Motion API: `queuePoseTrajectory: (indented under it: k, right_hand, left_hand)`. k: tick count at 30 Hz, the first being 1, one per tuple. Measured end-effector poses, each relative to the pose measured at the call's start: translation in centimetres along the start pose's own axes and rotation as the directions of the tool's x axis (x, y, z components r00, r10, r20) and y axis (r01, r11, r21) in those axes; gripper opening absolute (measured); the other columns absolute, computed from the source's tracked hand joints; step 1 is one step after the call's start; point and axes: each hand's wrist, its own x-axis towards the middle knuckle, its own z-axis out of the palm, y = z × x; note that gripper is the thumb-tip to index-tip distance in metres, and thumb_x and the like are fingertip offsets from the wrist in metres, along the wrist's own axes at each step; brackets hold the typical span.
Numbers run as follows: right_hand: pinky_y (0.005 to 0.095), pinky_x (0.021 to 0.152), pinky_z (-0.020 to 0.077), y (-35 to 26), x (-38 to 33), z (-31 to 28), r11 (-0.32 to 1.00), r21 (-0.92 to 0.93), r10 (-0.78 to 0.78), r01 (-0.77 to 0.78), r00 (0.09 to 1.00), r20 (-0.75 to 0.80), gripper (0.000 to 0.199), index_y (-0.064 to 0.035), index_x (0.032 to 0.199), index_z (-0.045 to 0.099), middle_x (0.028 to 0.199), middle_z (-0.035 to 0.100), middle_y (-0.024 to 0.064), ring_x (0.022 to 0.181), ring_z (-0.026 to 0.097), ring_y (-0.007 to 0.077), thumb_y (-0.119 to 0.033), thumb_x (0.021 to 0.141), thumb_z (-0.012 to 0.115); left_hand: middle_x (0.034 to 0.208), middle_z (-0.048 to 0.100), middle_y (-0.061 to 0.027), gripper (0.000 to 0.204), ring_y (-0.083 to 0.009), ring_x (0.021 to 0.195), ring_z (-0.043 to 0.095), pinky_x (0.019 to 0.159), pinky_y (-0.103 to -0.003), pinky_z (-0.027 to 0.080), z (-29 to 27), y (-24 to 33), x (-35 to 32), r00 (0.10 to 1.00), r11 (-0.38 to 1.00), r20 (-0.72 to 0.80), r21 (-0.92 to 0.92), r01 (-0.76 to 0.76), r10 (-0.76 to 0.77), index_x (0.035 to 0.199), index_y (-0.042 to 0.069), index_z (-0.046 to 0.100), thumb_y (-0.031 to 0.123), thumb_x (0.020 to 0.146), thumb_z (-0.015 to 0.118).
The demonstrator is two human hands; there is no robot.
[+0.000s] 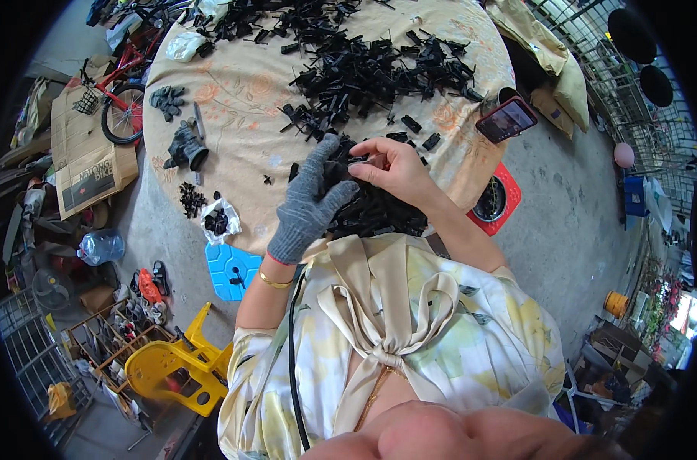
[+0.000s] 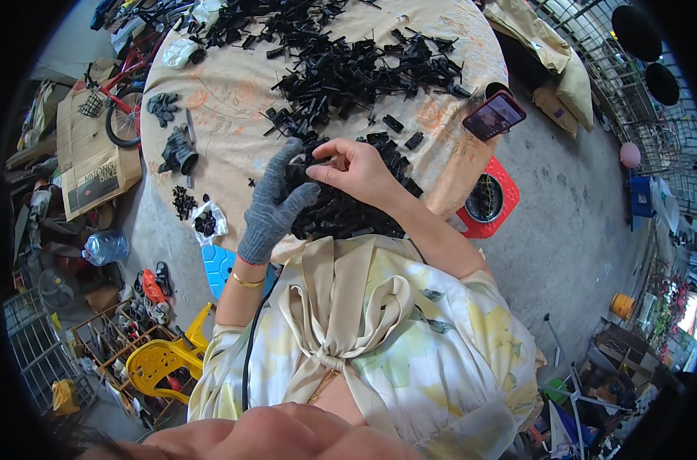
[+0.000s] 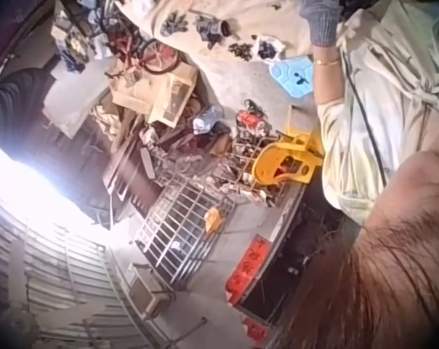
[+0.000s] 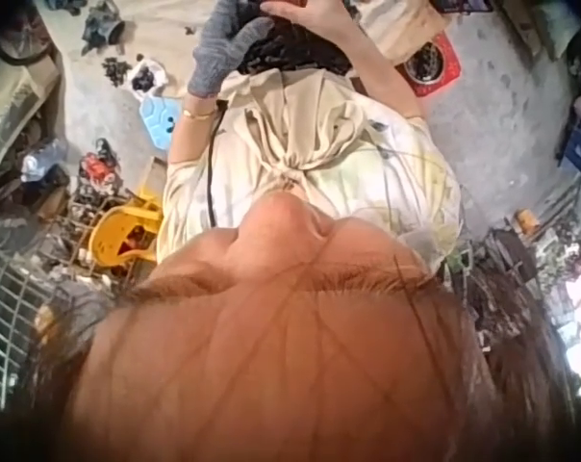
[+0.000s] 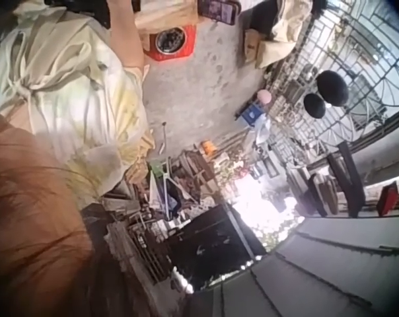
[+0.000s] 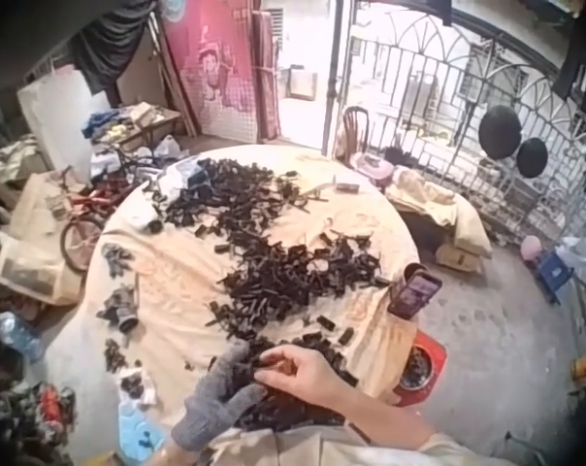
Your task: Assembling or sorting small black plastic components on a table.
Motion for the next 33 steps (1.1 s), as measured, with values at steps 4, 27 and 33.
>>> queuePoseTrajectory:
  k: [4,27,33]
  right_hand:
    - [0.0162,0.056,0.0414,0.7,0.2,0.6,0.980,-0.190,-0.050,0.058,0.998,0.048,0.020,0.0008,0.090,0.063,0.071,0.061,-0.0019,0.062,0.051,0.0010,-0.009,0.074,0.069]
    - [0.0182,0.057,0.0408,0.1,-1.4,0.7,0.998,0.011,-0.068,0.068,0.997,-0.021,0.014,0.0010,0.093,0.059,0.071,0.056,-0.0007,0.063,0.049,0.0033,-0.011,0.085,0.055]
    - [0.0190,0.056,0.0413,-0.1,-2.2,1.3,0.992,-0.108,-0.063,0.066,0.997,0.038,0.014,0.0020,0.090,0.060,0.066,0.057,0.0009,0.061,0.052,0.0043,-0.011,0.086,0.054]
  left_hand:
    - [0.101,0.056,-0.0059,0.075,-0.0131,0.089,0.055,0.082,-0.025,0.044,1.2,0.1,-0.2,0.989,0.967,-0.027,0.219,-0.133,0.143,0.136,0.006,0.025,-0.003,0.074,0.065]
    - [0.103,0.056,-0.0107,0.034,-0.0180,0.089,0.058,0.080,-0.030,0.049,1.2,-0.5,-1.4,0.994,0.869,-0.025,-0.488,0.082,-0.108,0.110,0.001,0.046,-0.001,0.079,0.060]
    - [0.106,0.053,-0.0081,0.031,-0.0129,0.095,0.053,0.085,-0.026,0.045,1.7,-1.0,-1.9,0.988,0.989,-0.155,-0.145,0.006,-0.028,0.110,0.000,0.047,0.002,0.082,0.059]
